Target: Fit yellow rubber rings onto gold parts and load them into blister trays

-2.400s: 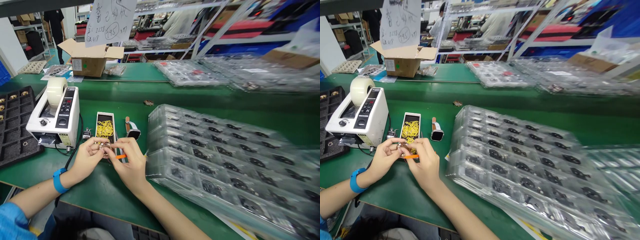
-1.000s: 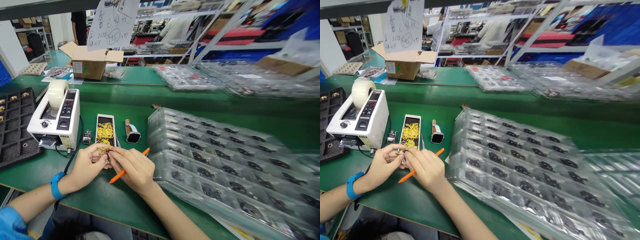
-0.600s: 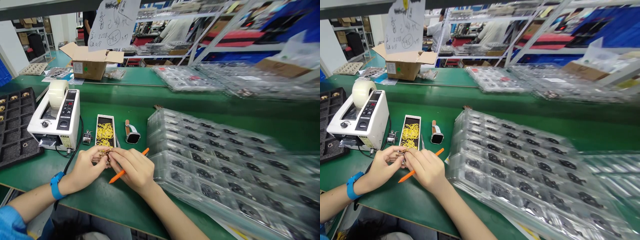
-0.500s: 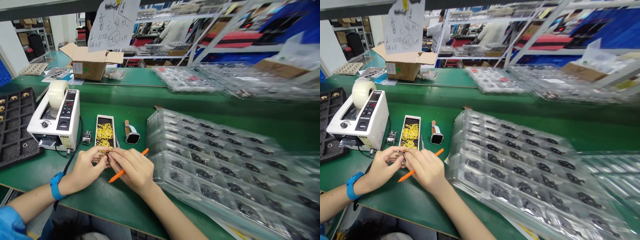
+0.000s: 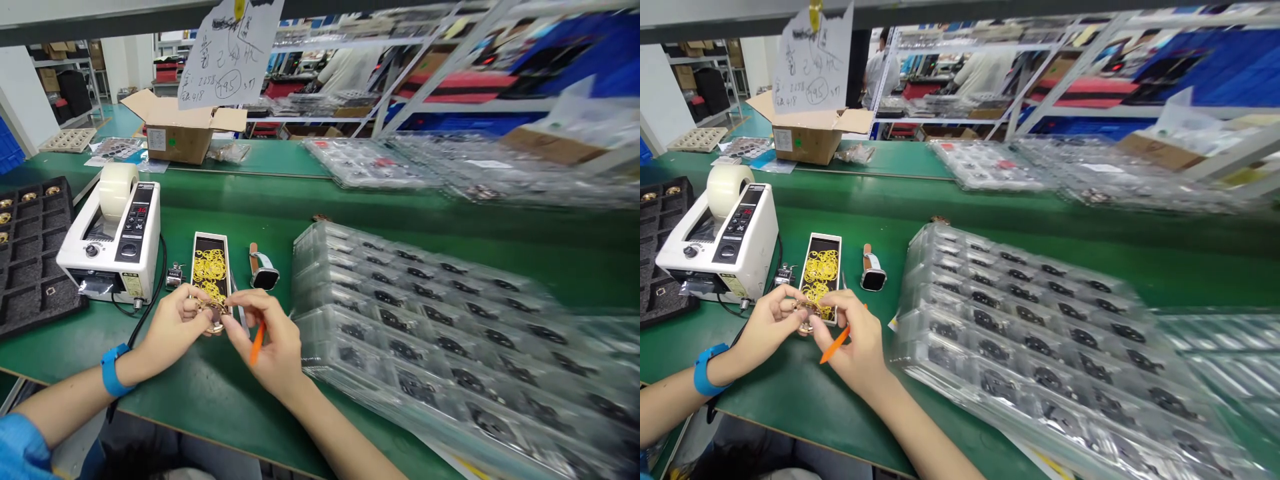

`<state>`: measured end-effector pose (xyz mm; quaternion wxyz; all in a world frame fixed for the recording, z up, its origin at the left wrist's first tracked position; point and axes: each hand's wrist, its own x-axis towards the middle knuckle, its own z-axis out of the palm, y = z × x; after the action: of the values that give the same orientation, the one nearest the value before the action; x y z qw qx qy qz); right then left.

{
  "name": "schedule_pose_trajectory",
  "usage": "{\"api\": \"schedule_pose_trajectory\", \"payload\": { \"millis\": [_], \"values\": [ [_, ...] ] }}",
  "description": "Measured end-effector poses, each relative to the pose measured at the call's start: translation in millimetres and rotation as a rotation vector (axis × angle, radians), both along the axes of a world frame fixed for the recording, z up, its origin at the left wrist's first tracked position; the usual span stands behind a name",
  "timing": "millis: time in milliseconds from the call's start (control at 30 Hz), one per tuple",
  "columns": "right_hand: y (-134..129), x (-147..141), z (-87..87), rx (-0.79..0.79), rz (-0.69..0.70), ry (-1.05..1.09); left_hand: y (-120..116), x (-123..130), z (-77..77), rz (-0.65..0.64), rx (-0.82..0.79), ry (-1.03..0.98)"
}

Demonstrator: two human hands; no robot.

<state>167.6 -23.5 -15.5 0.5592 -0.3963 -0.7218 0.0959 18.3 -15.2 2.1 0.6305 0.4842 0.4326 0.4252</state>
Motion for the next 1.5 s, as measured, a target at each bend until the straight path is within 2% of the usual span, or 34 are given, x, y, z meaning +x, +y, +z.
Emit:
{"api": "schedule_pose_trajectory", "payload": {
  "millis": [100,200,333,533,700,867,967,1067,1133,1200,1267,1367,1433,1500],
  "values": [
    [1,6,4.4,-0.283,0.102,0.135,6,-2,-0.8,0.005,-0.055,-0.048],
    [4,11,10.8,-0.448,0.221,0.035,8,-4,2.0,-0.017,-0.095,-0.037],
    [5,14,16.6,-0.403,0.306,-0.128,10,-7,9.1,-0.072,-0.130,-0.005],
    [2,12,15.0,-0.313,0.306,-0.201,9,-5,9.9,-0.120,-0.151,-0.001],
    [1,9,13.2,-0.402,0.324,-0.214,10,-6,7.2,-0.114,-0.069,0.092],
    [1,12,16.0,-0.522,0.373,-0.165,11,-9,8.2,-0.133,-0.020,0.074],
    [3,11,15.5,-0.587,0.382,-0.077,11,-8,8.4,-0.148,0.008,0.059],
    [6,10,14.4,-0.690,0.362,0.063,10,-6,6.5,-0.106,0.058,0.049],
    [8,10,14.7,-0.765,0.314,0.154,10,-6,3.8,-0.032,0.159,0.091],
    [8,9,15.8,-0.855,0.296,0.244,10,-8,-0.6,0.058,0.369,0.223],
    [7,7,17.2,-0.947,0.349,0.348,11,-12,-6.7,0.116,0.686,0.420],
    [4,0,18.4,-1.044,0.483,0.531,12,-15,-15.8,0.101,1.141,0.709],
    [3,-4,17.7,-1.072,0.533,0.624,12,-15,-18.3,0.060,1.292,0.856],
    [3,-4,15.3,-1.059,0.536,0.621,8,-14,-16.2,0.035,1.336,0.942]
  ]
}}
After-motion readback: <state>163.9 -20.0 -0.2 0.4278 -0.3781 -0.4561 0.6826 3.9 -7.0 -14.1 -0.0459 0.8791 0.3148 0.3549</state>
